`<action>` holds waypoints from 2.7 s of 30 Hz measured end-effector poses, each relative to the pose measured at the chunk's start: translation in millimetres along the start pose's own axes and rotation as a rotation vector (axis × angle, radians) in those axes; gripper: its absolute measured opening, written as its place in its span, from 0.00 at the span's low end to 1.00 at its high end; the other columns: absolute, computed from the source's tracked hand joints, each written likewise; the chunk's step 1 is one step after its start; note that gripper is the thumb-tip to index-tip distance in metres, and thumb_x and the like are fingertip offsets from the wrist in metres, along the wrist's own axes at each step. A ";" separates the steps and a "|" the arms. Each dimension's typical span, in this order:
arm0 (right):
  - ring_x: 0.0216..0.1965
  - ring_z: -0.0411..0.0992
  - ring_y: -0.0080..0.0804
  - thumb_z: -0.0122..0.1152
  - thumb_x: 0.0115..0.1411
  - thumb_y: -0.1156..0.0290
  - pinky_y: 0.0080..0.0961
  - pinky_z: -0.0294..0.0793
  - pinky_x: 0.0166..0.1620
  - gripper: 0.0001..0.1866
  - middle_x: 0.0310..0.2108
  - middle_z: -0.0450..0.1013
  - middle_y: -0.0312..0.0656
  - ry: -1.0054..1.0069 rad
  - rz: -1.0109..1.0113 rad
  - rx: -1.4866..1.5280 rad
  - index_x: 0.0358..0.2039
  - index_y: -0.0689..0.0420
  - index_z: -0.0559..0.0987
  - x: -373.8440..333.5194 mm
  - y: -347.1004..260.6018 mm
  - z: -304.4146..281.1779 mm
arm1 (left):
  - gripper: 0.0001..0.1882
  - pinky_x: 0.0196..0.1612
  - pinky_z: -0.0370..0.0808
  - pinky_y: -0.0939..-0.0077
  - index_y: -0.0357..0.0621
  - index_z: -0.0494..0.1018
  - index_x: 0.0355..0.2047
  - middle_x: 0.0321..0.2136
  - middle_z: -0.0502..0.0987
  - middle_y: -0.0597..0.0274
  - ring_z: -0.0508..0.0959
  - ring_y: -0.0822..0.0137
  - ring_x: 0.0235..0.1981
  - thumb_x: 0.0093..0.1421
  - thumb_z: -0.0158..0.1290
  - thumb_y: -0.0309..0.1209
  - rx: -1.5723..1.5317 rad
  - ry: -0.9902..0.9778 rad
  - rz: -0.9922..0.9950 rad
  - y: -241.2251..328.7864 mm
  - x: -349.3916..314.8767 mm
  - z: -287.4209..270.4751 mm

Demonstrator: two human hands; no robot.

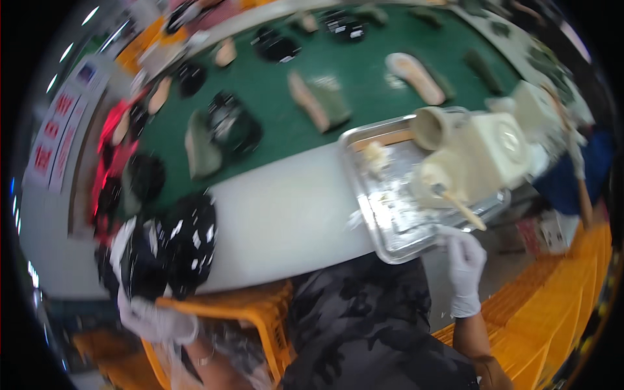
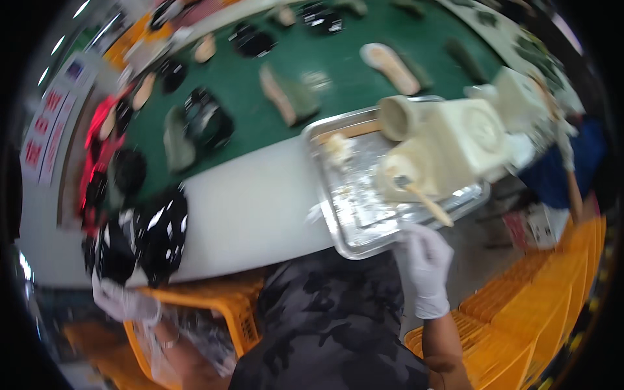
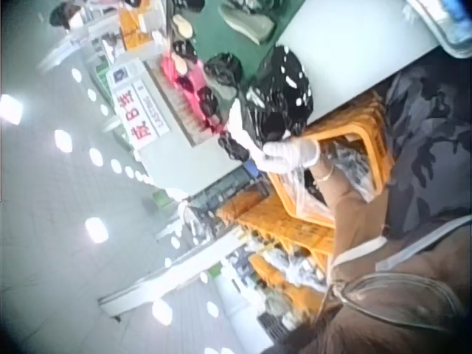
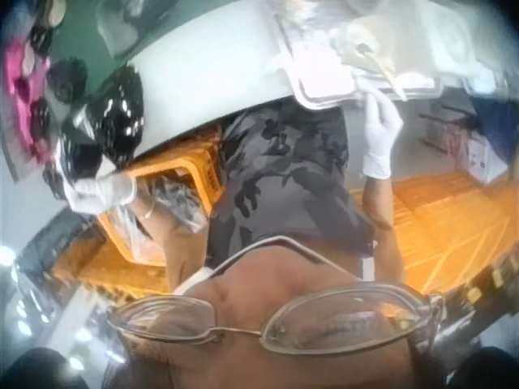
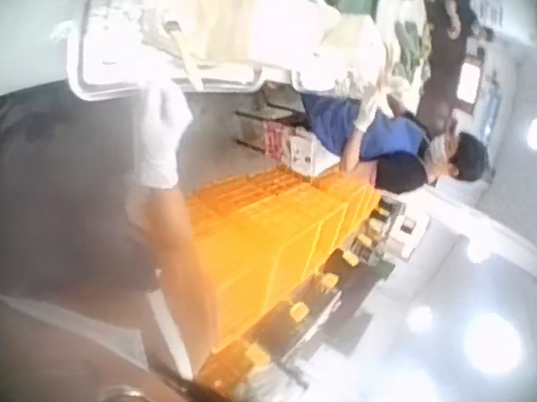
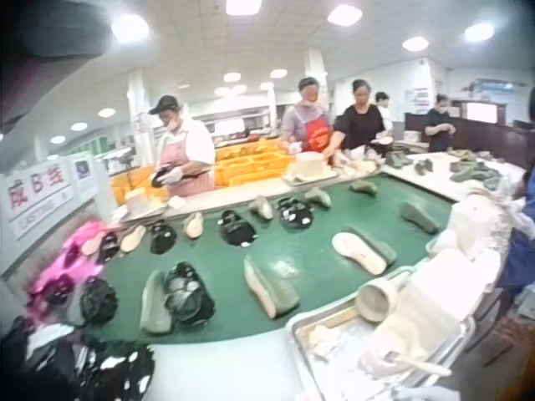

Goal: The person picks up black slip-on shoes from a yellow crate and applies a white adhesive to the textured soles using a brush. The person repeatedly dips the brush into a container of glue and coats the bottom of each shoe before placing it on the green workbench.

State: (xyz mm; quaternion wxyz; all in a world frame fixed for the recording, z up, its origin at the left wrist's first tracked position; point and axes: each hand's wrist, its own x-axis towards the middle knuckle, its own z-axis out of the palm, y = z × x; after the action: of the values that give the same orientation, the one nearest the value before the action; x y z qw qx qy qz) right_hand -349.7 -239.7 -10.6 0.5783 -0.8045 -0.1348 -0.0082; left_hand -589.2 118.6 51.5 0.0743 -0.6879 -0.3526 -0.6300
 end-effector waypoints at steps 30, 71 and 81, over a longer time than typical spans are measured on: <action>0.38 0.69 0.34 0.53 0.49 0.87 0.23 0.67 0.43 0.15 0.35 0.70 0.43 -0.044 -0.474 -0.212 0.38 0.60 0.76 60.0 -35.2 27.9 | 0.17 0.25 0.73 0.66 0.44 0.65 0.43 0.32 0.70 0.57 0.75 0.57 0.29 0.52 0.52 0.30 0.258 -1.149 0.632 66.3 -59.0 114.8; 0.21 0.70 0.34 0.60 0.49 0.64 0.25 0.69 0.26 0.08 0.21 0.70 0.35 -0.292 -0.742 0.151 0.29 0.50 0.74 135.3 -42.8 29.4 | 0.15 0.15 0.60 0.84 0.29 0.63 0.43 0.08 0.65 0.61 0.64 0.71 0.09 0.61 0.36 0.28 -0.888 -2.606 -1.082 223.1 -103.9 110.3; 0.23 0.72 0.37 0.59 0.54 0.62 0.25 0.70 0.27 0.09 0.23 0.71 0.36 -0.346 -0.680 -0.152 0.32 0.52 0.73 136.2 -48.9 -3.7 | 0.20 0.22 0.69 0.83 0.32 0.55 0.52 0.23 0.71 0.55 0.64 0.75 0.10 0.58 0.35 0.20 -0.802 -2.463 -1.308 214.8 -103.5 106.8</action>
State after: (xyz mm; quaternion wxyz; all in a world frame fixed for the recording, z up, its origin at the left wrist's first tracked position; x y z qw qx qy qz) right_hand -229.0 -200.5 59.0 0.4499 -0.7441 -0.4884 -0.0733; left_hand -373.5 -22.6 9.0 -0.7589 -0.4758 -0.2400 0.3743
